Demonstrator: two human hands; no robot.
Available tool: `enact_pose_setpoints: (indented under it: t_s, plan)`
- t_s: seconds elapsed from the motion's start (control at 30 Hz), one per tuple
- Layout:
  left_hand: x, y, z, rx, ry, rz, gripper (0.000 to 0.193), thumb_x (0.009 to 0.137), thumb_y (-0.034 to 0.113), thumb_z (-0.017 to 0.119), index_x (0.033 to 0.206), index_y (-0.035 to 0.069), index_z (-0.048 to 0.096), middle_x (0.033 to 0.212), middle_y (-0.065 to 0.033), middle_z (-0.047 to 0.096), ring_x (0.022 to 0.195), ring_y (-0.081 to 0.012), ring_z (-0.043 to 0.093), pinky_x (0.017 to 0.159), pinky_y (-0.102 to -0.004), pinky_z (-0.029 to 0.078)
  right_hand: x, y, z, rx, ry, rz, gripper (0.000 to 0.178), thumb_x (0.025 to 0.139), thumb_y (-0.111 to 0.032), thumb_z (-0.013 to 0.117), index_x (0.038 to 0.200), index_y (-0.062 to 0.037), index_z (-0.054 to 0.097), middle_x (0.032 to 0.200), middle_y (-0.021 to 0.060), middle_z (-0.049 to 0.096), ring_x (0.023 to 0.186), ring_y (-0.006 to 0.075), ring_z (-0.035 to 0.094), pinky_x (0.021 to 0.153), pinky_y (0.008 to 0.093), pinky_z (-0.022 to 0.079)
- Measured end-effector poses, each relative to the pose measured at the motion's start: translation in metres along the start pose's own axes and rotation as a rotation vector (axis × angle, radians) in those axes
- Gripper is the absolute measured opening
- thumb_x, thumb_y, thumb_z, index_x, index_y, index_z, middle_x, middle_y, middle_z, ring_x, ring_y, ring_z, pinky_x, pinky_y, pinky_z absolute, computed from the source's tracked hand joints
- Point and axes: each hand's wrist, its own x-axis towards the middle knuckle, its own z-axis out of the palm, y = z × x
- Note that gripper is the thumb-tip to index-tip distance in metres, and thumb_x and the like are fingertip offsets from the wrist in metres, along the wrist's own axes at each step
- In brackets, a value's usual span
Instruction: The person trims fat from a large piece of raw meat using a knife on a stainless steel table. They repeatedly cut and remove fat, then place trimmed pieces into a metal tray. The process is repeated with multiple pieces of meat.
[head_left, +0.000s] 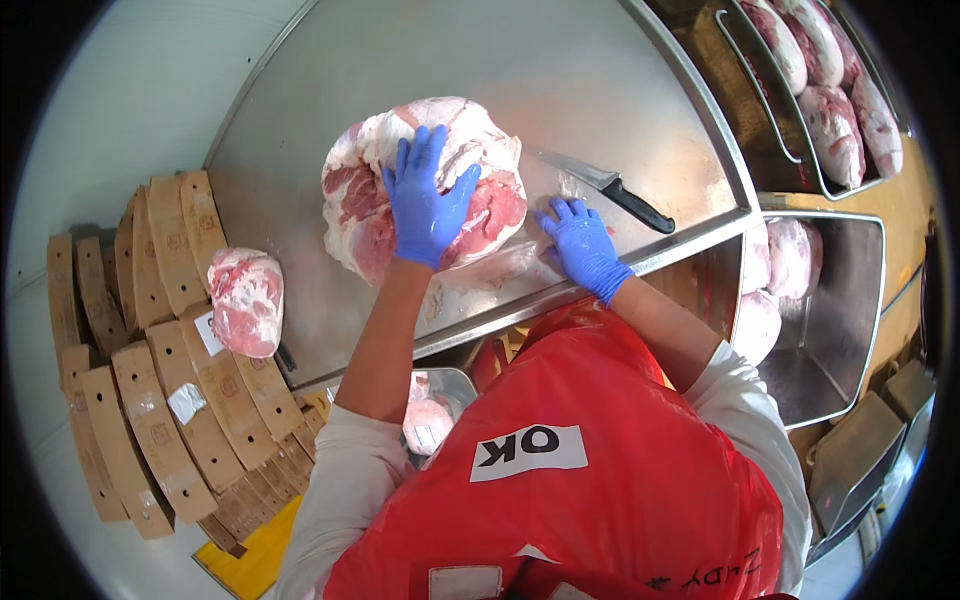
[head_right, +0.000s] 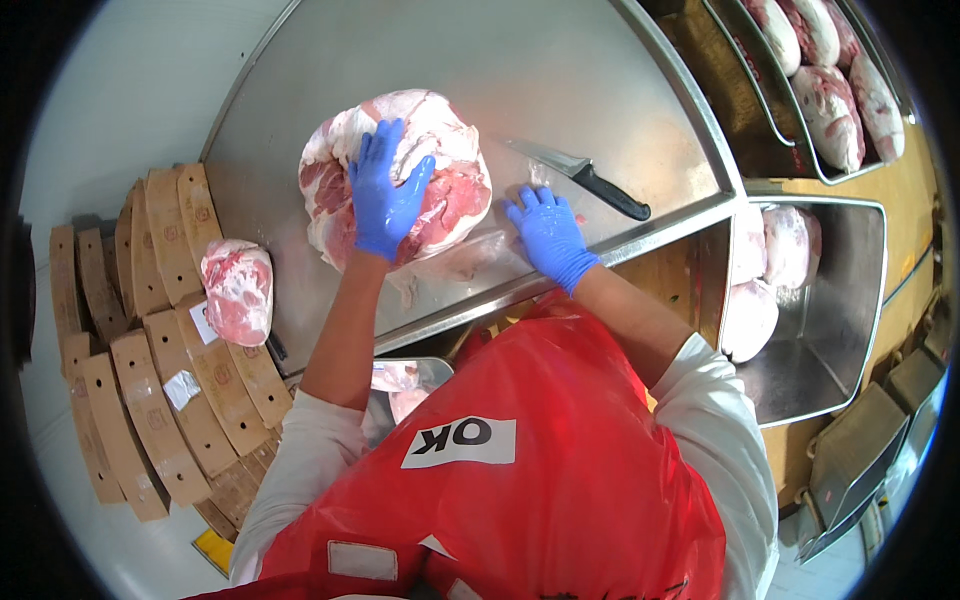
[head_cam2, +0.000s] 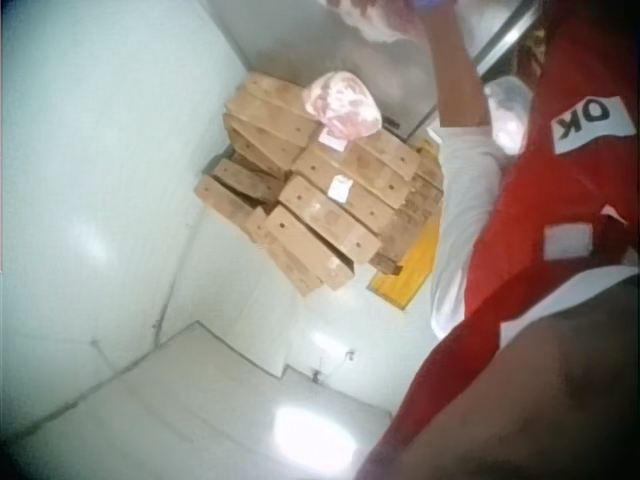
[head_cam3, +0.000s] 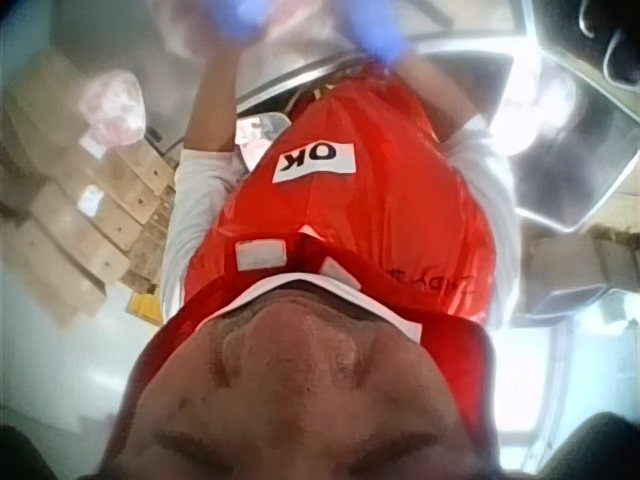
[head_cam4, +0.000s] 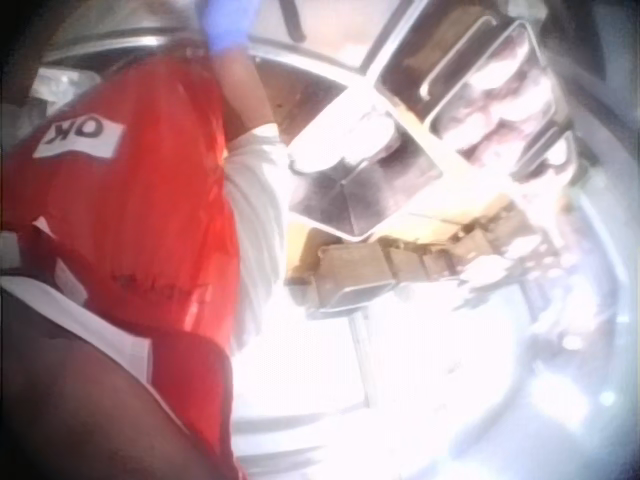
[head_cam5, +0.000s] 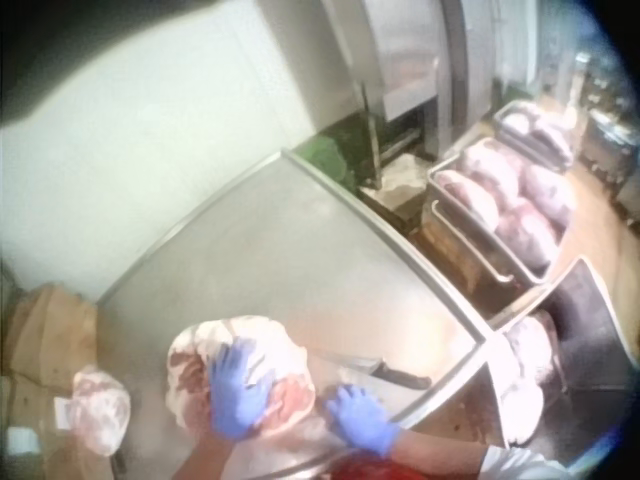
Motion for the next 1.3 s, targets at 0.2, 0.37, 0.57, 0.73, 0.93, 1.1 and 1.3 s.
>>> enact_pose_setpoints:
  t_s: [0.2, 0.37, 0.57, 0.73, 0.93, 1.1, 1.3]
  plan:
    - [-0.128, -0.005, -0.079, -0.12, -0.099, -0.032, 0.059, 0.089, 0.028, 0.083, 0.14, 0.004, 0.065, 0.139, -0.022, 0.064, 0.127, -0.0397, 0.063, 0.104, -0.0476, 0.053, -0.018, 0.012, 0.021, 0.256, -0.205, -0.032, 0.021, 0.088, -0.017, 0.074, 0.107, -0.0079, 0.072, 0.11, 0.0192, 0.068, 0.105, 0.041, 0.066, 0.088, 0.0502, 0.056]
    - [-0.199, 0.028, -0.056, -0.32, -0.468, -0.173, 0.074, 0.091, 0.025, 0.082, 0.155, 0.006, 0.05, 0.127, -0.0186, 0.072, 0.107, -0.0371, 0.073, 0.095, -0.0459, 0.059, 0.005, -0.051, 0.012, 0.636, -0.242, -0.296, 0.017, 0.091, -0.014, 0.07, 0.106, -0.0068, 0.072, 0.097, 0.0207, 0.07, 0.093, 0.0439, 0.069, 0.084, 0.0512, 0.056]
    - [-0.236, -0.02, -0.015, -0.479, -0.416, -0.481, 0.043, 0.096, 0.03, 0.075, 0.131, 0.007, 0.069, 0.121, -0.0162, 0.073, 0.091, -0.0384, 0.074, 0.084, -0.0436, 0.061, 0.035, -0.105, -0.035, 0.542, -0.329, -0.364, 0.022, 0.095, -0.015, 0.075, 0.115, -0.005, 0.073, 0.104, 0.0185, 0.074, 0.096, 0.0401, 0.071, 0.083, 0.0453, 0.058]
    - [-0.267, -0.031, -0.029, -0.296, -0.215, -0.279, 0.036, 0.096, 0.032, 0.074, 0.122, 0.007, 0.073, 0.129, -0.0154, 0.071, 0.112, -0.0373, 0.07, 0.097, -0.0452, 0.057, 0.013, -0.081, -0.052, 0.468, -0.438, -0.093, 0.025, 0.095, -0.015, 0.077, 0.118, -0.0035, 0.075, 0.108, 0.0153, 0.078, 0.093, 0.0289, 0.074, 0.085, 0.0386, 0.059]
    - [-0.232, -0.014, 0.006, -0.671, -0.222, -0.236, 0.039, 0.098, 0.034, 0.073, 0.125, 0.007, 0.07, 0.126, -0.0151, 0.071, 0.112, -0.0368, 0.07, 0.098, -0.0443, 0.056, 0.005, -0.118, -0.06, 0.77, -0.578, -0.023, 0.03, 0.097, -0.005, 0.077, 0.126, -0.0005, 0.075, 0.116, 0.011, 0.078, 0.101, 0.0129, 0.07, 0.087, 0.029, 0.057]
    - [-0.243, -0.069, -0.006, -0.727, -0.337, -0.564, 0.027, 0.102, 0.028, 0.067, 0.115, 0.005, 0.073, 0.099, -0.0126, 0.075, 0.094, -0.0291, 0.073, 0.089, -0.0433, 0.058, 0.0, -0.1, -0.093, 0.459, -0.326, 0.041, 0.043, 0.097, -0.005, 0.076, 0.139, -0.0058, 0.069, 0.12, 0.0102, 0.076, 0.1, 0.0144, 0.072, 0.087, 0.0297, 0.057]
    - [-0.284, -0.227, -0.074, -1.083, 0.322, -1.044, 0.018, 0.103, 0.017, 0.065, 0.109, 0.001, 0.072, 0.093, -0.008, 0.073, 0.071, -0.0136, 0.07, 0.062, -0.0321, 0.061, -0.078, -0.009, -0.127, 0.225, -0.116, 0.371, 0.034, 0.098, -0.012, 0.073, 0.129, 0.0017, 0.073, 0.096, 0.0056, 0.076, 0.084, 0.0074, 0.064, 0.079, 0.027, 0.054]
